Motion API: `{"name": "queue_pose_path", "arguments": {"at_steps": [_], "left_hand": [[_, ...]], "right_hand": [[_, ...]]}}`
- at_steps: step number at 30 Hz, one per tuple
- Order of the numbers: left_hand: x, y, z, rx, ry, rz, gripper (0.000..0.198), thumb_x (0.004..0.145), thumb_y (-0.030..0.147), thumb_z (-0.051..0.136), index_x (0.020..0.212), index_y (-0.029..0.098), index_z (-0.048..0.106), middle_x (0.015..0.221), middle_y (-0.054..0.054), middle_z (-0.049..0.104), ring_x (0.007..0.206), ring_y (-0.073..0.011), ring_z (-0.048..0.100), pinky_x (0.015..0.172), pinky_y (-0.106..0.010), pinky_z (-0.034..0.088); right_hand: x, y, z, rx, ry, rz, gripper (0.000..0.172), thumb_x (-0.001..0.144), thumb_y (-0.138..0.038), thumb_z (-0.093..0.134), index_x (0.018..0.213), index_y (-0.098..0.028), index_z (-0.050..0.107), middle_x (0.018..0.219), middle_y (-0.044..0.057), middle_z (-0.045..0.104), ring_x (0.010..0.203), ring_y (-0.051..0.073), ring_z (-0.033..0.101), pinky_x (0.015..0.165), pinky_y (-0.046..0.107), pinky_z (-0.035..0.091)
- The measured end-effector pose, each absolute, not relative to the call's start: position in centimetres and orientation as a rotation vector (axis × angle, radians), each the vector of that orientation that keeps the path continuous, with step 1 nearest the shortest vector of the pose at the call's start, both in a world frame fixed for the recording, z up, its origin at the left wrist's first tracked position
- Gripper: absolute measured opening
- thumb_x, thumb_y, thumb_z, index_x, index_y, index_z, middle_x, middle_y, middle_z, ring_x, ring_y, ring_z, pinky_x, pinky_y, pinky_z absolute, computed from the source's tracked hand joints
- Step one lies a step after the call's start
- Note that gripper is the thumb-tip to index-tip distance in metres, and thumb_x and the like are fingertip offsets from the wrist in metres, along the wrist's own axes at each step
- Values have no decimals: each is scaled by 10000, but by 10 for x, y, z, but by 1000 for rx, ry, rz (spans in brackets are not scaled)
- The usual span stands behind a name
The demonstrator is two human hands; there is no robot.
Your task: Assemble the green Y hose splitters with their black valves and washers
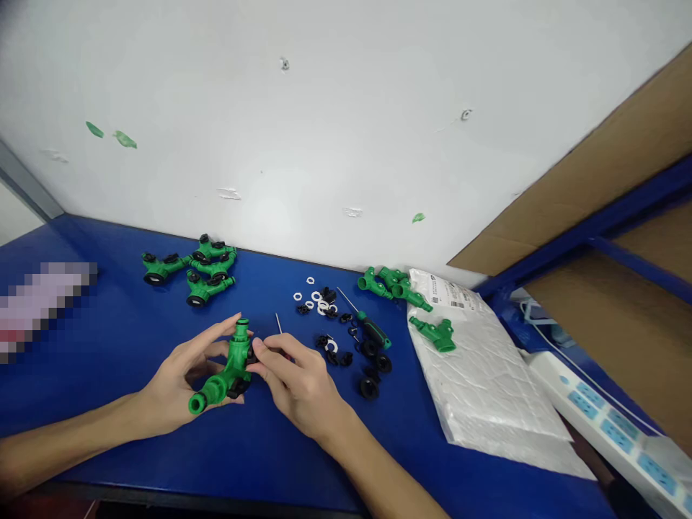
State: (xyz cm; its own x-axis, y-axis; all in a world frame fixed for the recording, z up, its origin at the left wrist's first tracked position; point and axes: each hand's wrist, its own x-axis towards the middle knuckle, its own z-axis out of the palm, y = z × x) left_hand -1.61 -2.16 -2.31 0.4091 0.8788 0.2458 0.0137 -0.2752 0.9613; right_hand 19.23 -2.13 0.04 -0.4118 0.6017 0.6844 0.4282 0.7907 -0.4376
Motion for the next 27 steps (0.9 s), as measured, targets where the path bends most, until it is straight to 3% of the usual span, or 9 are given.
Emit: {"name": "queue_pose_path", "arguments": {"at_steps": [5, 12, 16, 19, 27], "left_hand": [[-15, -21, -20, 1631, 772, 1042, 927, 668, 186, 840, 1458, 283, 364, 910, -26, 699, 714, -158, 671, 582, -242, 596], [-18, -20, -21, 1475, 782, 937, 950, 636, 232, 864, 1448, 237, 372, 893, -47, 708, 762, -204, 698, 633, -280, 590], [-18, -18, -9, 1422, 856, 833, 932, 608, 261, 877, 1419, 241, 419, 1128, -113, 650, 917, -273, 700, 720, -344, 600], [-18, -18, -2, 1377, 914, 853, 906, 598, 279, 881, 1394, 259, 448, 1281, -136, 549, 919, -269, 697, 748, -366, 605], [-15, -24, -16, 1535, 755, 1013, 908, 701, 177, 816, 1445, 424, 357, 1194, -50, 551, 799, -164, 682, 630, -280, 635]], "right_hand": [[194, -20, 1, -731, -2075, 267, 191, 916, -135, 592, 1090, -151, 668, 923, 95, 661, 693, 127, 630, 576, 221, 541], [196, -19, 4, -691, -2177, 46, 251, 916, -53, 531, 1130, -145, 625, 882, 98, 664, 723, 140, 630, 623, 239, 561], [202, -17, 9, -707, -2176, 94, 239, 911, -108, 576, 1134, -162, 643, 1010, 129, 658, 798, 148, 655, 668, 255, 577], [204, -17, 15, -680, -2158, 93, 232, 888, -86, 611, 1101, -156, 672, 1013, 131, 689, 838, 156, 678, 708, 251, 579], [190, -18, 12, -907, -1791, 739, 117, 826, -292, 730, 825, -177, 752, 701, 52, 728, 568, 140, 646, 544, 249, 531]]}}
